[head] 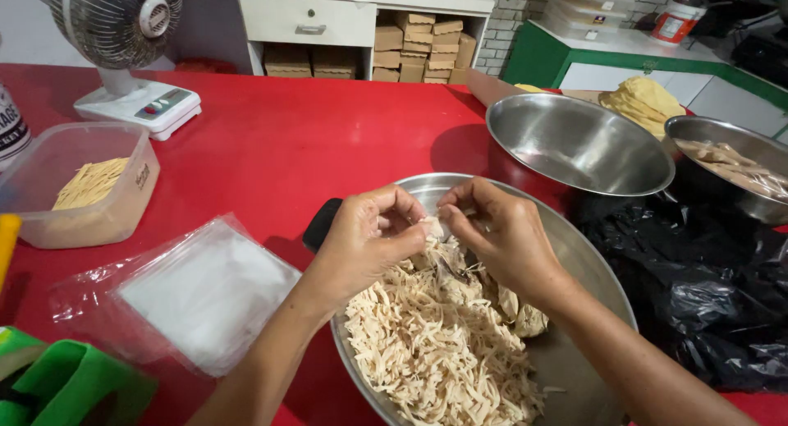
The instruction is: Shredding cooked chicken meat by hand into a large metal bowl on a preparation table
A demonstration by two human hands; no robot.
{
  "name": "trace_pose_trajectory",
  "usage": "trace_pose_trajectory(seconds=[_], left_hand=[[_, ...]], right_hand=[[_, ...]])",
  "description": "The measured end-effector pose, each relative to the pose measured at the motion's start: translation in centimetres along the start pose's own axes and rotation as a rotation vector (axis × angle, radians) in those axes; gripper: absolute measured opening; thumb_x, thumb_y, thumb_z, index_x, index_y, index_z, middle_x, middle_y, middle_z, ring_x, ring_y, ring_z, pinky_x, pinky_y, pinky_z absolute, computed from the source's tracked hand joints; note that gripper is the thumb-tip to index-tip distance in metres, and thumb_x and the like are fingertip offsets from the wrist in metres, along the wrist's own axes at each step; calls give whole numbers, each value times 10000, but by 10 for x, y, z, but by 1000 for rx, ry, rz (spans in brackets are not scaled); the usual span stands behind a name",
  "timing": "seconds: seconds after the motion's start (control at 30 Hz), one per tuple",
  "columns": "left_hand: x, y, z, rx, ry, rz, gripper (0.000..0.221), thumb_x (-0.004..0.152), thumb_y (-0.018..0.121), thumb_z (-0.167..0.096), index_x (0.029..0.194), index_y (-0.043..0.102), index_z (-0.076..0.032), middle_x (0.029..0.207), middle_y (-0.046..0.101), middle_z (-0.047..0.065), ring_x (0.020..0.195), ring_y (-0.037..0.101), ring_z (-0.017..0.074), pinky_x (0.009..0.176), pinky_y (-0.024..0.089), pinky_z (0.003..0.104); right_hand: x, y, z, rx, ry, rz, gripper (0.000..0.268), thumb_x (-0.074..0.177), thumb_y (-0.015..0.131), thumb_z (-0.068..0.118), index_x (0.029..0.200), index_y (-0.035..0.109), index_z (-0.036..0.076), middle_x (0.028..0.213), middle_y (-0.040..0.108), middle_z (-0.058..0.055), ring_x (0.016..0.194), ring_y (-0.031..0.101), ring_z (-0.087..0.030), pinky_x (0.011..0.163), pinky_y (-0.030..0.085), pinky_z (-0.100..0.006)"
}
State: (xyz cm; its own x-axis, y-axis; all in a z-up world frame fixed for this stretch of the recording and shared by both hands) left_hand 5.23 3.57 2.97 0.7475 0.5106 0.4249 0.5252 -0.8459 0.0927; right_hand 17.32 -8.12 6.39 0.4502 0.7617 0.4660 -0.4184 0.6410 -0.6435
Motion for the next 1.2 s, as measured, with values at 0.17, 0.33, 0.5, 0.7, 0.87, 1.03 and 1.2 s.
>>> trace_pose_trajectory(seconds=[0.17, 0.33, 0.5, 0.7, 0.87, 1.03, 1.2], left_hand=[[4, -8, 4, 69, -26, -34, 191, 779, 874, -113, 869, 733, -21, 727, 663, 53, 615, 647, 64, 564, 545, 182], [-2, -6, -5, 151, -24, -11, 200, 782, 872, -139, 873, 736, -23, 719, 687, 58, 607, 644, 64, 560, 537, 185], [-1, 0, 1, 99, -21, 55, 177, 807, 852, -132, 876, 719, -38, 737, 673, 21, 669, 634, 48, 603, 520, 151], [3, 5, 16, 13, -46, 127, 197, 790, 851, -98, 880, 692, -23, 753, 666, 35, 693, 633, 78, 642, 551, 203], [-4, 7, -6, -19, -41, 123, 160, 825, 810, -87, 933, 715, -17, 775, 682, 64, 680, 697, 116, 636, 580, 215], [2, 8, -4, -6, -4, 117, 135, 861, 785, -71, 972, 727, -21, 806, 710, 79, 669, 735, 133, 624, 598, 221], [0, 3, -11, -19, -28, 64, 223, 850, 795, -97, 1034, 701, -12, 844, 717, 98, 691, 741, 161, 646, 617, 256]], right_hand=[[-6, -1, 25, 198, -61, 85, 132, 922, 720, 185, 954, 760, 63, 691, 753, -108, 646, 637, -178, 644, 544, -322], [-7, -1, 26, 224, -117, 119, 134, 885, 771, 183, 909, 742, 54, 677, 743, -96, 642, 626, -151, 618, 527, -292], [-11, 1, 26, 203, -95, 128, 130, 876, 767, 185, 908, 747, 60, 659, 735, -106, 626, 632, -169, 612, 542, -323], [-3, -1, 3, 110, -22, 27, 141, 875, 742, 208, 956, 761, 93, 698, 752, -102, 629, 672, -204, 645, 541, -348], [-2, -4, -6, 226, 5, 38, 154, 932, 720, 217, 949, 746, 66, 689, 714, -76, 649, 614, -169, 658, 520, -306], [-9, -4, 11, 184, -60, 83, 139, 953, 697, 201, 960, 741, 69, 663, 726, -83, 643, 628, -163, 665, 536, -316], [-11, -8, 23, 113, -97, 67, 145, 960, 686, 204, 965, 734, 68, 654, 722, -107, 613, 647, -202, 639, 536, -338]])
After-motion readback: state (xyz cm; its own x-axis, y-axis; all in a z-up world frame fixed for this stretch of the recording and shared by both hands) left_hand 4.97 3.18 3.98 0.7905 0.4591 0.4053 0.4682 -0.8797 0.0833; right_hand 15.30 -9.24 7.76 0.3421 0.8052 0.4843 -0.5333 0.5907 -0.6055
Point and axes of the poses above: each hand's wrist, its own x-axis towards the middle knuckle, its own y-axis out of the palm, z = x × y, the point moved 7 cm from there along x, towards the middle knuckle
